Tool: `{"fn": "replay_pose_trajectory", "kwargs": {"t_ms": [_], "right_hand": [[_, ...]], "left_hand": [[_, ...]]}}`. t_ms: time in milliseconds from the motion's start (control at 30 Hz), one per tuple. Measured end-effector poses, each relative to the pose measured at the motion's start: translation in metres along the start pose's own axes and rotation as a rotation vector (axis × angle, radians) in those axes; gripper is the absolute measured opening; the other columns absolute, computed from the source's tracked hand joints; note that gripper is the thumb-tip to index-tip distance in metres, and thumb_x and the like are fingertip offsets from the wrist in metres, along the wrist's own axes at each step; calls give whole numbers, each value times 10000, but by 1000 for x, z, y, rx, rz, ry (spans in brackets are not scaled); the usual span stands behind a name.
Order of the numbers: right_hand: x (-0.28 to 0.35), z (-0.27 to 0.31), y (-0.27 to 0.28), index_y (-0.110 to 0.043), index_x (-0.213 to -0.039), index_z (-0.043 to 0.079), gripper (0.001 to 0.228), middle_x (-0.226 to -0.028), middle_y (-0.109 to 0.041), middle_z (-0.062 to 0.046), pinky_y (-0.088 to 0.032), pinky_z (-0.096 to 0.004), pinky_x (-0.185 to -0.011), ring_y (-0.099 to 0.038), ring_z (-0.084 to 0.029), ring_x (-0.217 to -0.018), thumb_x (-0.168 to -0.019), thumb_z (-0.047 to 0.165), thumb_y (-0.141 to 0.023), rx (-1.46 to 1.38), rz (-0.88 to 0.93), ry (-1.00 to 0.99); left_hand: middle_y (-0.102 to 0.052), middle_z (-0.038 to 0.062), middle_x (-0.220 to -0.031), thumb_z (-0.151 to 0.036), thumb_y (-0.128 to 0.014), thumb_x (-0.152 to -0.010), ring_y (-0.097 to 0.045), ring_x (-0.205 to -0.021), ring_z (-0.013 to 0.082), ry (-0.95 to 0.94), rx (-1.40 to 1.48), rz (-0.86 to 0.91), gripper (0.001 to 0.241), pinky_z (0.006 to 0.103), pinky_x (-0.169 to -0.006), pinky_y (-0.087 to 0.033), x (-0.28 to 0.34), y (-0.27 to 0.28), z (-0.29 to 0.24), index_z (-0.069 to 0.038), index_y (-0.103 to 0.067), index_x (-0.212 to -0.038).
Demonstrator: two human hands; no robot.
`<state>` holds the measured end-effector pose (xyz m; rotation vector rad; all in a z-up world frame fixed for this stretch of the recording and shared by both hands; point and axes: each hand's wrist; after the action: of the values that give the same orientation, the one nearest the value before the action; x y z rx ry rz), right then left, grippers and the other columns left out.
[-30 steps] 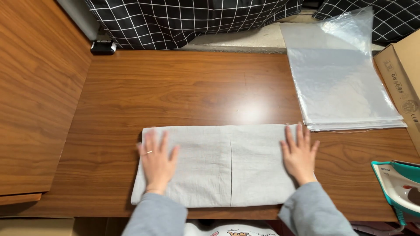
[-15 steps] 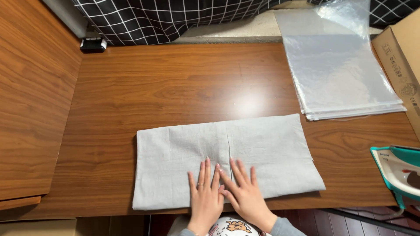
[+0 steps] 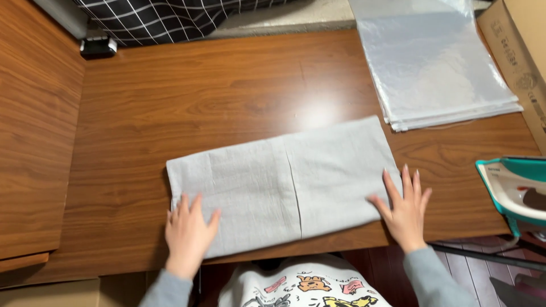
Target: The person folds a light gray button-up shirt on a wooden table, places it into a clear plastic bag, and then puts the bag into a cardboard box. The person then moves the box to a nearby area with a laptop and other boxes before returning to the table to retrieve a dark garment from a clothes rack.
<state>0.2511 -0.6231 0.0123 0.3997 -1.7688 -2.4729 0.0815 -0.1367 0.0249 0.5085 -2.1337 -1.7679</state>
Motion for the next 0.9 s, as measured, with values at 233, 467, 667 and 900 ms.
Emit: {"fn": "replay_pose_trajectory", "kwargs": {"t_ms": [233,467,667,900], "right_hand": [[-9,15,-25,-208,-1758,160,1038,-1650,-246,-246,-427,-653,-1117,-463,-489,-1377,-995,376,-877,-316,-368,-300],[83,216,22,-222,-1665,-57,868,-1571,-354,-329,-472,-524,-1191,-533,-413,-1420,-972,109,-718,-1447,29,-883],[79,265,13,-405,-1552,-66,732,-1450,-567,-252,-559,-588,-1085,-635,-373,-1323,-938,59,-783,-1627,369,-1102],[72,233,-31,-708,-1281,16,343,-1103,-722,-57,-621,-279,-757,-711,-169,-921,-959,82,-806,-1582,315,-915]], "left_hand": [[-540,249,-1531,-631,-755,-914,-503,-1470,451,-271,214,85,895,644,-1147,-430,-148,17,-111,-99,-512,-1592],[-725,56,-1264,-773,-876,-697,-669,-1285,317,-364,542,368,820,498,-1095,-524,-204,-14,-117,-206,-758,-1278],[-803,49,-1027,-744,-886,-694,-773,-1056,256,-136,416,494,697,397,-844,-614,-183,29,-101,-186,-836,-1108],[-779,49,-813,-705,-883,-759,-752,-806,206,70,664,477,585,352,-664,-572,-143,57,-29,-147,-839,-930]]}}
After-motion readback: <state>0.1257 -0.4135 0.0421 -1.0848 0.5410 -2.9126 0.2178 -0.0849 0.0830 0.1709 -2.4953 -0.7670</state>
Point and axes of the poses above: each hand's wrist, its own x-axis away from the middle knuckle, its own y-axis out of the back of the hand, z = x × y
